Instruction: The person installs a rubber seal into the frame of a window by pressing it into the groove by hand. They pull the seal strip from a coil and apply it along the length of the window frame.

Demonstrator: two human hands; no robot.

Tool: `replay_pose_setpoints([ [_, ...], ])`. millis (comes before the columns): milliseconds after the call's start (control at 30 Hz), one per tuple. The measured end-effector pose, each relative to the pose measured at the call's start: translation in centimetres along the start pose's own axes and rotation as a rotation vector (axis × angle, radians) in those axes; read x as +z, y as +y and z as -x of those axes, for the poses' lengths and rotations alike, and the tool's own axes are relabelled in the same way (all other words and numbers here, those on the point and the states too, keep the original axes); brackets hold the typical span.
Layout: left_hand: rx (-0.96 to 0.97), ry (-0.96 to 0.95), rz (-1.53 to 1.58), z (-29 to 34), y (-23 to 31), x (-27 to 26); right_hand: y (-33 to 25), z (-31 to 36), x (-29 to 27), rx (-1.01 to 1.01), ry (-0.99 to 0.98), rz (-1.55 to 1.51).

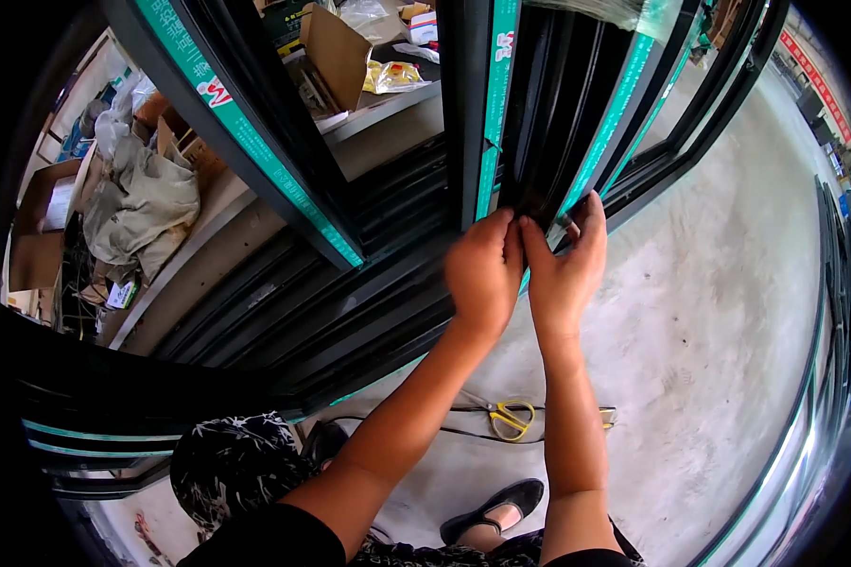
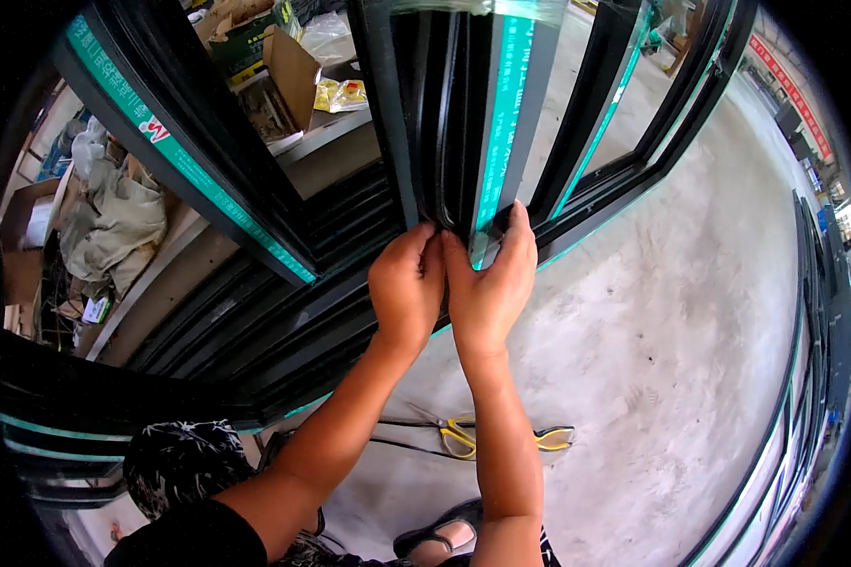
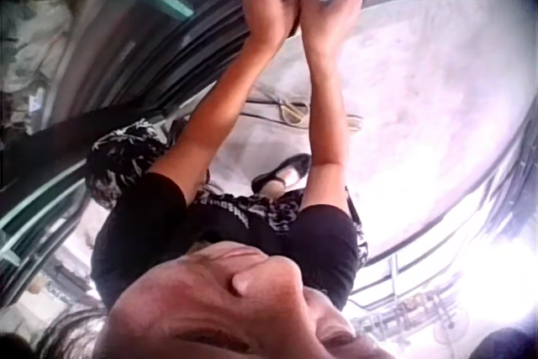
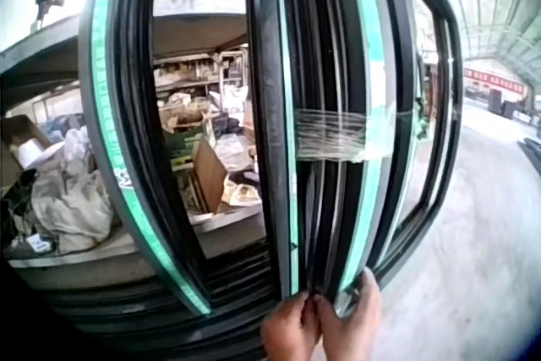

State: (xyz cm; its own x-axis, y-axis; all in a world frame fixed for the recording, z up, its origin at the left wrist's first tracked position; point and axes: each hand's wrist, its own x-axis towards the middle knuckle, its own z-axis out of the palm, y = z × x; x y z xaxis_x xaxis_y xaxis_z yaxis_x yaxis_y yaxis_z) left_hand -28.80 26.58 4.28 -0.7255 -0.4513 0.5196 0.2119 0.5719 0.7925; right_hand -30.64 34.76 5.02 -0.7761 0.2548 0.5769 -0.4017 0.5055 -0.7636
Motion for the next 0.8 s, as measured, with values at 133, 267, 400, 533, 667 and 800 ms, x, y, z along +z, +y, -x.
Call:
replay_pose_setpoints([
  [133,-0.058,-0.058,0.030,0.6,-0.3,0.0,0.1,-0.2,0.0,-0.072,0.022,0.120],
  [267,-0.035,-0.042,-0.006,0.8,-1.5,0.1,0.3,-0.2,0.0,-0.101,-0.002,0.160],
  [400,-0.158,-0.046,0.071,0.6,-1.0,0.4,0.2,-0.5,-0.5,-0.129,-0.051,0.175],
  [533,-0.171,-0.028,0.050,0.7,-0.7,0.7,-0.1,-0.5,-0.2,-0.178,0.002,0.266],
  [667,-0.154,-0.022,0.139,0.9,-1.7,0.8,-0.2,-0.5,0.0,-0.183,0.020,0.291],
  [800,-0.129,-0.023,0.203,1.8,-2.6,1.1,0.4,-0.5,-0.3,-0.159,-0.046,0.229],
])
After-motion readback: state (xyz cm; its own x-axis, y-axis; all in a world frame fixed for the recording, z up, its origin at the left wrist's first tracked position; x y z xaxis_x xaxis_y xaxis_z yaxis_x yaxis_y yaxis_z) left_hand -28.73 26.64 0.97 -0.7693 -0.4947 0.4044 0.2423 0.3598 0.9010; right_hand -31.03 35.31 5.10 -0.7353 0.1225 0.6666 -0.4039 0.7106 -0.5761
